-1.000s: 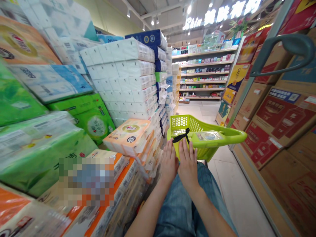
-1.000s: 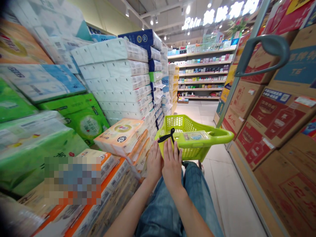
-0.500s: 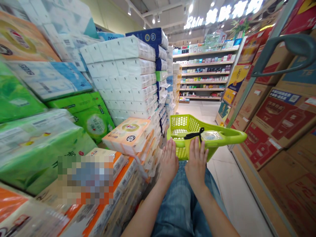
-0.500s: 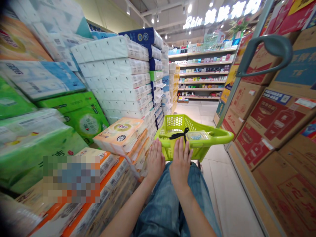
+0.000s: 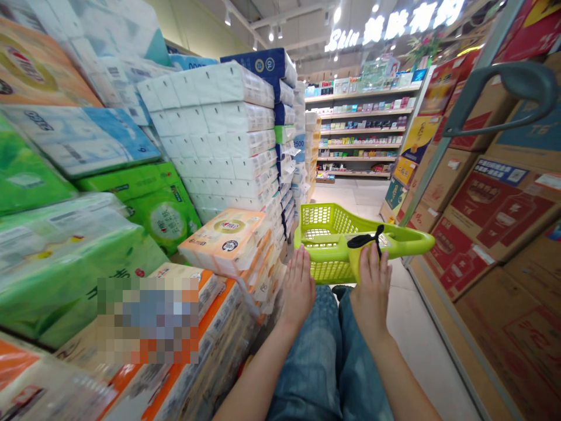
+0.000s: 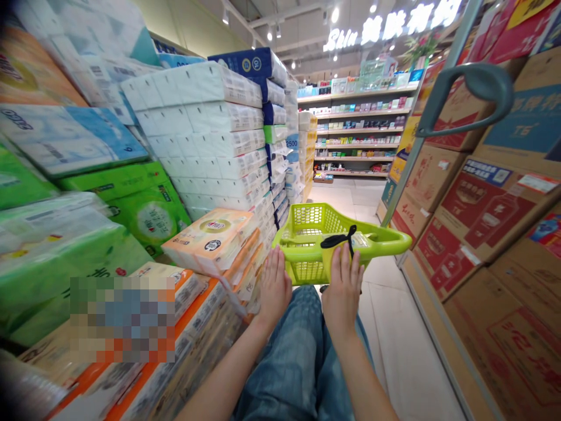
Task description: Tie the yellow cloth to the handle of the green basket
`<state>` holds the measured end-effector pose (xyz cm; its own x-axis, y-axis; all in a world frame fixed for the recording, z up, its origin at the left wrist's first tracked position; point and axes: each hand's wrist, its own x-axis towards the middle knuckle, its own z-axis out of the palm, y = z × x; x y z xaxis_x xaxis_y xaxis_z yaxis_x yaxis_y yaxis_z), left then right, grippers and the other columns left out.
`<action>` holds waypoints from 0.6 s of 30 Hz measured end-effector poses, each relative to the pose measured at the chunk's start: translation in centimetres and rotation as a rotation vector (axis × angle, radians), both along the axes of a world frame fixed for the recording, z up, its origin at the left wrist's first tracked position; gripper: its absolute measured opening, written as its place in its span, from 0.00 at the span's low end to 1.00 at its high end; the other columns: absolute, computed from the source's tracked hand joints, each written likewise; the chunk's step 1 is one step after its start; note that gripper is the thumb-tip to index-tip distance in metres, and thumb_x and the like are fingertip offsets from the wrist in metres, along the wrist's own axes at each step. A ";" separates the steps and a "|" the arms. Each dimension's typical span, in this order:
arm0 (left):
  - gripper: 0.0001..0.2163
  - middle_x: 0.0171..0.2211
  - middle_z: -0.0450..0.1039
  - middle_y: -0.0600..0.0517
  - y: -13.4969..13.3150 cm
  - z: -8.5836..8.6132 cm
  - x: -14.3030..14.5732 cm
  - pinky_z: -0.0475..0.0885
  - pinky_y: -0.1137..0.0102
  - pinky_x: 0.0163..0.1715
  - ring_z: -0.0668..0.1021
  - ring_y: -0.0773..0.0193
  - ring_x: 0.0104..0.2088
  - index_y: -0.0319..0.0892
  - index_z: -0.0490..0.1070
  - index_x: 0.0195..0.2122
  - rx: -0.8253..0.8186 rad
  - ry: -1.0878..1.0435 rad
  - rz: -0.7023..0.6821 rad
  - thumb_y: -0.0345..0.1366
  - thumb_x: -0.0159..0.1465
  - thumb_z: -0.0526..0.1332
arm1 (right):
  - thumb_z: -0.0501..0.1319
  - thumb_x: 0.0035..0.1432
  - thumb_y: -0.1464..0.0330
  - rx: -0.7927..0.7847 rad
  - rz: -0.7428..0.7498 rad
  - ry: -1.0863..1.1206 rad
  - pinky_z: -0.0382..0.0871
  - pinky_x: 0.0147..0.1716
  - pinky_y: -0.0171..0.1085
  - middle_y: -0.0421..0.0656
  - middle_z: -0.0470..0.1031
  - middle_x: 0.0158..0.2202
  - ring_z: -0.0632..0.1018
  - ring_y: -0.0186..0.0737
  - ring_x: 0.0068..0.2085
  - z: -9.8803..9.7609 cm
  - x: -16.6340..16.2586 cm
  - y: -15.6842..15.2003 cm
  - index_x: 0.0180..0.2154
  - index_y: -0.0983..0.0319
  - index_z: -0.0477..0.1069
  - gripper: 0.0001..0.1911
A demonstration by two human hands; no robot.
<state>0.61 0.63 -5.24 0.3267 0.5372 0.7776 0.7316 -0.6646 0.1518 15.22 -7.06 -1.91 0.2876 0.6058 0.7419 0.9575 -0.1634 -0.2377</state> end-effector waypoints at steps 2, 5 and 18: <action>0.38 0.70 0.52 0.41 -0.1 0.0 0.1 0.61 0.54 0.66 0.53 0.56 0.70 0.37 0.34 0.72 -0.001 -0.014 0.004 0.21 0.63 0.50 | 0.47 0.56 0.81 0.023 -0.017 0.027 0.51 0.65 0.63 0.52 0.44 0.73 0.41 0.55 0.73 0.2 -0.9 0.5 0.71 0.65 0.34 0.44; 0.37 0.70 0.53 0.40 0.0 -0.1 0.1 0.62 0.54 0.65 0.54 0.56 0.70 0.37 0.34 0.72 -0.003 -0.012 0.020 0.22 0.63 0.50 | 0.47 0.59 0.79 0.021 0.033 -0.023 0.52 0.66 0.61 0.52 0.48 0.72 0.43 0.54 0.72 0.1 -3.9 1.8 0.71 0.65 0.36 0.41; 0.37 0.70 0.52 0.41 0.0 0.2 -0.2 0.61 0.54 0.66 0.53 0.56 0.71 0.37 0.35 0.72 -0.012 0.010 0.002 0.21 0.62 0.50 | 0.47 0.57 0.80 -0.021 0.058 -0.104 0.47 0.66 0.63 0.47 0.54 0.71 0.45 0.51 0.73 -0.3 0.1 0.1 0.71 0.59 0.41 0.42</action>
